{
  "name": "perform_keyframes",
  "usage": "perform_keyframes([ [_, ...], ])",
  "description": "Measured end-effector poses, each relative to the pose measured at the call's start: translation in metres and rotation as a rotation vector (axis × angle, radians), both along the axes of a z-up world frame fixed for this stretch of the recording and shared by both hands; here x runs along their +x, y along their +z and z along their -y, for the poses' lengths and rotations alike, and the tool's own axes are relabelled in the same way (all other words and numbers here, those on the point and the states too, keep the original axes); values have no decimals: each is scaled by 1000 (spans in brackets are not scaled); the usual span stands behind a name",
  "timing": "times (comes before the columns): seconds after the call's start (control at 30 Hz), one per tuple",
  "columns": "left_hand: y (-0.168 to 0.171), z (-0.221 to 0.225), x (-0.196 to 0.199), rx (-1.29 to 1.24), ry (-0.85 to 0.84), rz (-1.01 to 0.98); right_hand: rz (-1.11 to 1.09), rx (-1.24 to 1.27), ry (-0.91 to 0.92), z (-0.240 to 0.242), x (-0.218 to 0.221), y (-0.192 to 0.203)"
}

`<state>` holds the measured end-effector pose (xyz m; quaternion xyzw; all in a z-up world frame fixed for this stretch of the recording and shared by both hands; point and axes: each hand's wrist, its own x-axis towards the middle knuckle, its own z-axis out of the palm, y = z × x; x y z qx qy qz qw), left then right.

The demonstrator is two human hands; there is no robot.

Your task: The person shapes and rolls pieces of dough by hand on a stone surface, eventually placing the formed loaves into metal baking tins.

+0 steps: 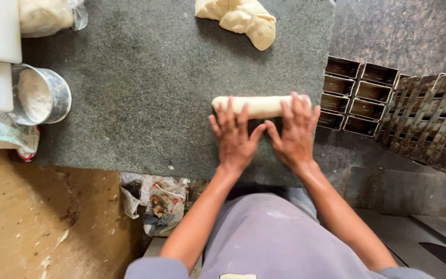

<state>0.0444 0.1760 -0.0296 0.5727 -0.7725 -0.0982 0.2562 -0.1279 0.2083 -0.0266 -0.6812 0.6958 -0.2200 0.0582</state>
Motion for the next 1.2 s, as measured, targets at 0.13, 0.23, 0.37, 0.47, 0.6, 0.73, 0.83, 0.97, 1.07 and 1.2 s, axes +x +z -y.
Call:
perform_keyframes([
  [0.13, 22, 9, 40, 108, 89, -274, 410, -19, -41, -14, -42, 23],
  [0.23, 28, 30, 42, 182, -41, -190, 472, 71, 87, 14, -65, 20],
  [0.37, 26, 45, 16, 277, -58, -24, 328, 174, 189, 26, -71, 6],
  [0.47, 54, 47, 8, 437, -15, 100, 433, 377, 61, 25, -75, 13],
  [0.6, 110, 29, 8, 479, -52, 179, 727, 324, 68, -7, -84, 52],
  [0.73, 142, 32, -1, 733, -164, -240, 1050, 490, -39, -49, -115, 90],
  [0.83, 132, 27, -35, 906, -146, -440, 1335, 489, -165, -97, -137, 102],
  [0.97, 82, -5, -106, 986, -201, -431, 1458, 356, -459, -161, -171, 90],
  [1.07, 46, -35, -165, 1042, -284, -484, 1332, 278, -646, -198, -205, 76],
  [1.2, 36, -82, -221, 1003, -433, -476, 1328, 185, -796, -243, -250, 78],
])
